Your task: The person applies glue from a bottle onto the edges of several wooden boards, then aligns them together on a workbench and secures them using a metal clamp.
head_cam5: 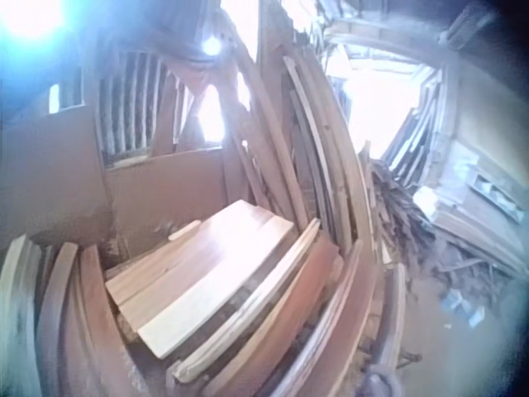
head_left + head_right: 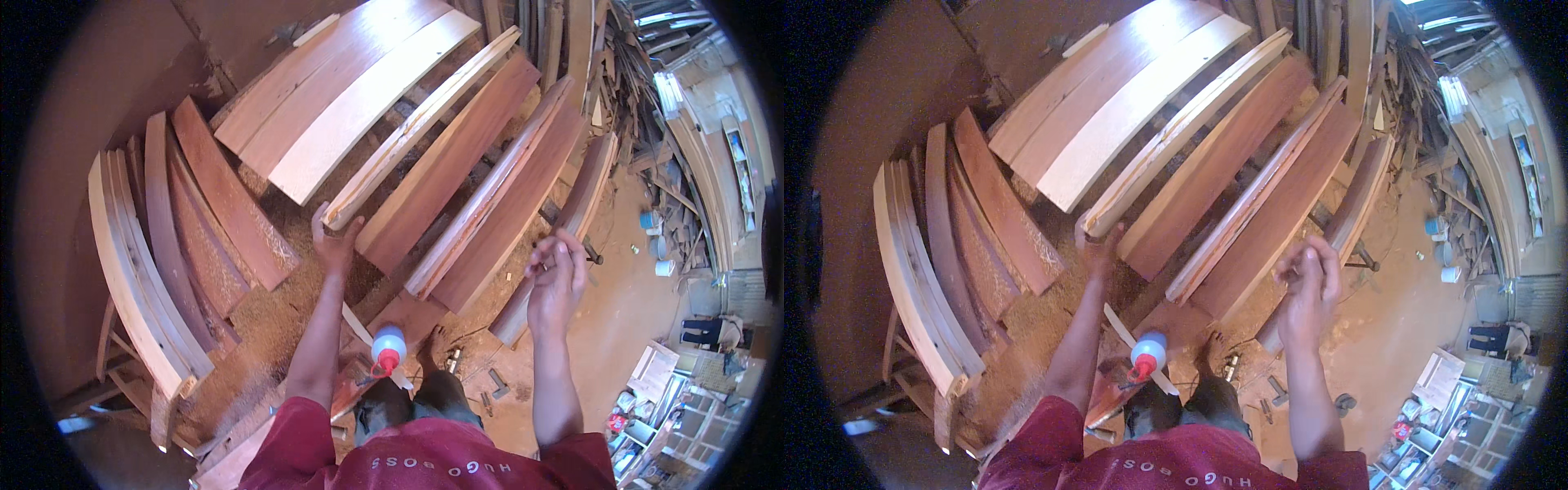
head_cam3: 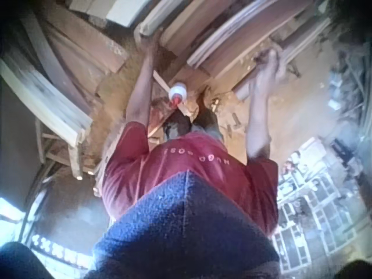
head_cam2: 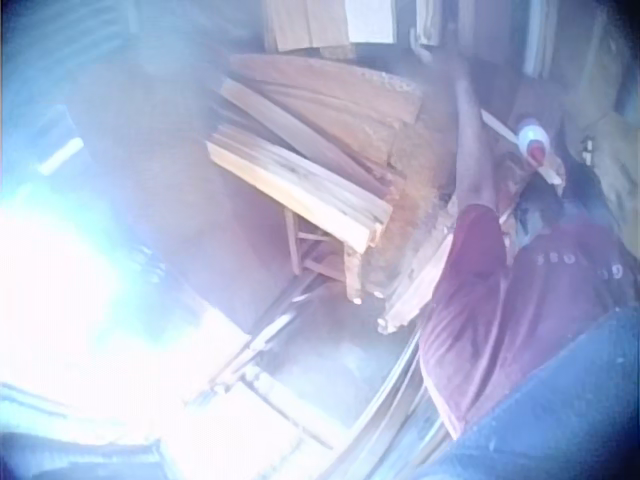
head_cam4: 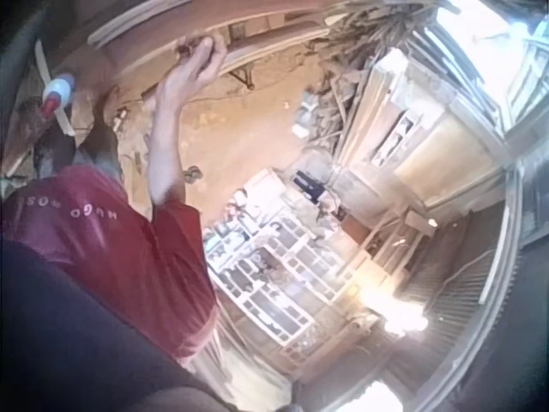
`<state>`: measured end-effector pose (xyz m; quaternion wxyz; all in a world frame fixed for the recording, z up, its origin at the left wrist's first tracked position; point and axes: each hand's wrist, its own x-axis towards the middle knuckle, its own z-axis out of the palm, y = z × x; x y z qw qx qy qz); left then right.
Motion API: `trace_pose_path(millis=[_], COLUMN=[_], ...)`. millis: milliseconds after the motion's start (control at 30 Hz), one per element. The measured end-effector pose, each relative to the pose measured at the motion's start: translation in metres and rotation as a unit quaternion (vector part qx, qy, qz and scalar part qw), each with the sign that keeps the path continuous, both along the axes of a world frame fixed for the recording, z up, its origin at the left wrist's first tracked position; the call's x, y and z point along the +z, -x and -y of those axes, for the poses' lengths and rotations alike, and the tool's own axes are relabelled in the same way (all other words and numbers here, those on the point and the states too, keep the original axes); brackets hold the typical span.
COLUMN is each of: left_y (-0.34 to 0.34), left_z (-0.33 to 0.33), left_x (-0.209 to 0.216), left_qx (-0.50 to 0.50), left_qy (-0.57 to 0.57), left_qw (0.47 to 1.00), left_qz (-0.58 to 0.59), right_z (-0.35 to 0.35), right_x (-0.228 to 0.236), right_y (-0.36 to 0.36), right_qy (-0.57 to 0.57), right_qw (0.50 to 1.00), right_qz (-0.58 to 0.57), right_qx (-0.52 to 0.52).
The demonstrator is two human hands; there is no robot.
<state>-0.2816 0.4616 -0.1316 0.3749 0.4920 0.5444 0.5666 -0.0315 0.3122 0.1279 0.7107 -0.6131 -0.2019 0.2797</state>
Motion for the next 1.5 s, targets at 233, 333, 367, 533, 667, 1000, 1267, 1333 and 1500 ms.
trace_pose_path(millis=[233,333,367,533,667,1000,1267,1333,1500], left_y=[-0.001,0.005,0.004,0.007,0.004,-0.007,-0.011,-0.011,-0.002], left_z=[-0.02,-0.031,-0.032,-0.024,-0.025,-0.032,-0.032,-0.032,-0.038], left_x=[0.026,0.032,0.04,0.042,0.025,-0.007,-0.011,-0.015,-0.027], left_qx=[-0.055,-0.054,-0.055,-0.034,-0.015,0.039,0.045,0.051,0.053], left_qy=[0.051,0.041,0.041,0.112,0.142,0.297,0.284,0.277,0.266], left_qw=[0.992,0.993,0.993,0.979,0.952,0.852,0.854,0.859,0.85], left_qz=[0.104,0.1,0.099,0.166,0.269,0.429,0.434,0.428,0.452], right_z=[-0.089,-0.134,-0.147,-0.205,-0.235,-0.277,-0.303,-0.309,-0.313], right_x=[-0.034,-0.055,-0.065,-0.101,-0.122,-0.18,-0.198,-0.205,-0.196], right_y=[-0.014,-0.014,-0.016,-0.01,0.0,-0.032,-0.052,-0.05,-0.031], right_qy=[0.042,0.085,0.116,0.17,0.235,0.328,0.345,0.342,0.322], right_qw=[0.99,0.979,0.972,0.952,0.926,0.876,0.897,0.904,0.912], right_qz=[0.049,0.058,0.055,0.073,0.14,0.306,0.207,0.2,0.198], right_qx=[0.128,0.178,0.196,0.243,0.262,0.177,0.183,0.161,0.161])
